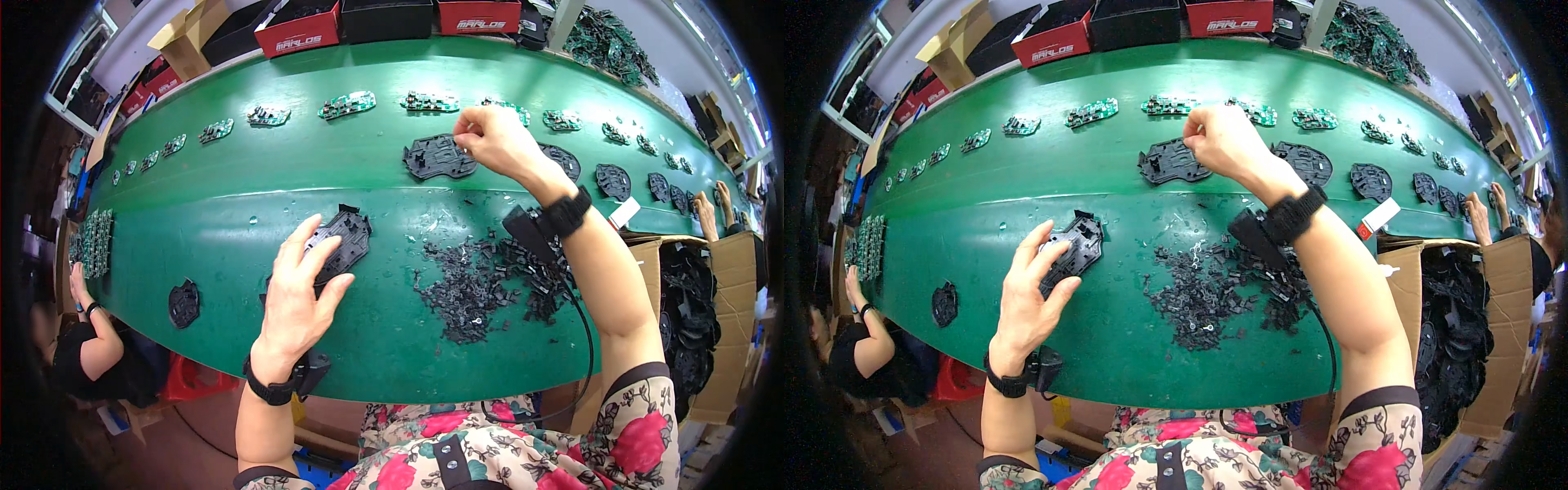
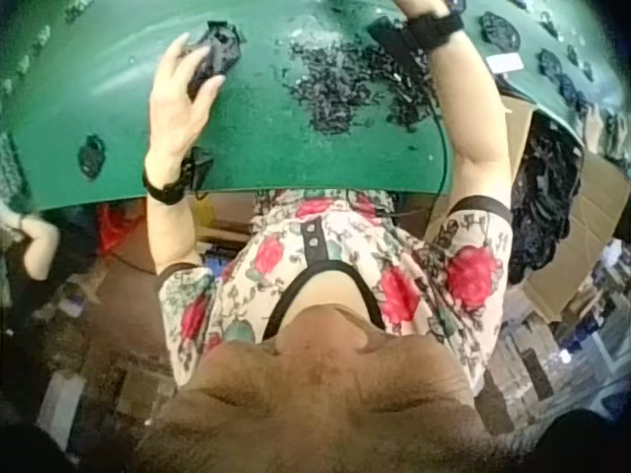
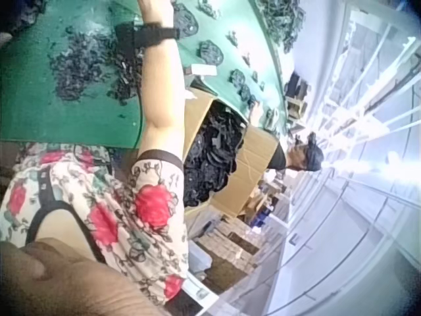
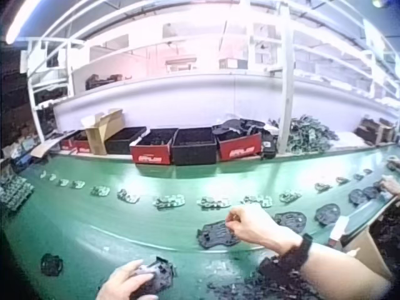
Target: The person assembles electronic components at a workstation, applying adhesive to black plastic housings and inserting small parts by hand. They repeatedly pick up housings, apply glue, insert components, and place the assembled units into a cardboard box.
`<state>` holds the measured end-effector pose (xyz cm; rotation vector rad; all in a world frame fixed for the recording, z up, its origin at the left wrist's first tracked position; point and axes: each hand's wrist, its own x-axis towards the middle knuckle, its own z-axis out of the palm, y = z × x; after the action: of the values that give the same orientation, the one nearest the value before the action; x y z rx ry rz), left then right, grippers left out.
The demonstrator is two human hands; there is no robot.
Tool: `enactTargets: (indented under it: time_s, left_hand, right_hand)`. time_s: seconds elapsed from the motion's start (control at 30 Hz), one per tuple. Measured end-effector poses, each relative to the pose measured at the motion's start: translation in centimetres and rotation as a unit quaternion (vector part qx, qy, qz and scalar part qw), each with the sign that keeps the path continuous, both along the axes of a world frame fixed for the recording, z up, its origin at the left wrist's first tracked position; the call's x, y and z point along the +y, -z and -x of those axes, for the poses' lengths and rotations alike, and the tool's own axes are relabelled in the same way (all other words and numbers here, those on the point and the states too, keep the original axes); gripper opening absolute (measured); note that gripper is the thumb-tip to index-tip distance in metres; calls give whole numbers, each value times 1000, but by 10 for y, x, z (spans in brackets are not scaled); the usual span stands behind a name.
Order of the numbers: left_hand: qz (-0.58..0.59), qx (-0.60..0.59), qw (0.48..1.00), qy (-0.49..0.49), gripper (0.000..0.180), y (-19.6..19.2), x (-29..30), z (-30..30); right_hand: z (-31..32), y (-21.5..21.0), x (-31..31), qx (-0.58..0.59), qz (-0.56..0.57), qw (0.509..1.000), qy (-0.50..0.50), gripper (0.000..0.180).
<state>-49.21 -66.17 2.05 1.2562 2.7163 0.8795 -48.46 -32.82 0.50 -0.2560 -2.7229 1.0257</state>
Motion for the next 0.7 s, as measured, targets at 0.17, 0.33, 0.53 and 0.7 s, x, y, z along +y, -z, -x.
enactTargets:
  time_s: [0.17,0.33,0.53,0.7]
  left_hand:
    - [25,20,998,-52,46,-5,-19,-6]
    - [70,45,989,-122,50,-5,-36,-17]
    - [72,20,981,-178,55,-3,-65,-18]
    - [59,31,988,-136,58,-10,-51,-11]
  right_hand:
    - [36,18,9,-66,-33,997,6,14]
    - [48,22,16,-174,68,981,52,16]
    - [58,18,20,-221,40,972,61,20]
    - [67,26,28,-248,-40,966,64,14]
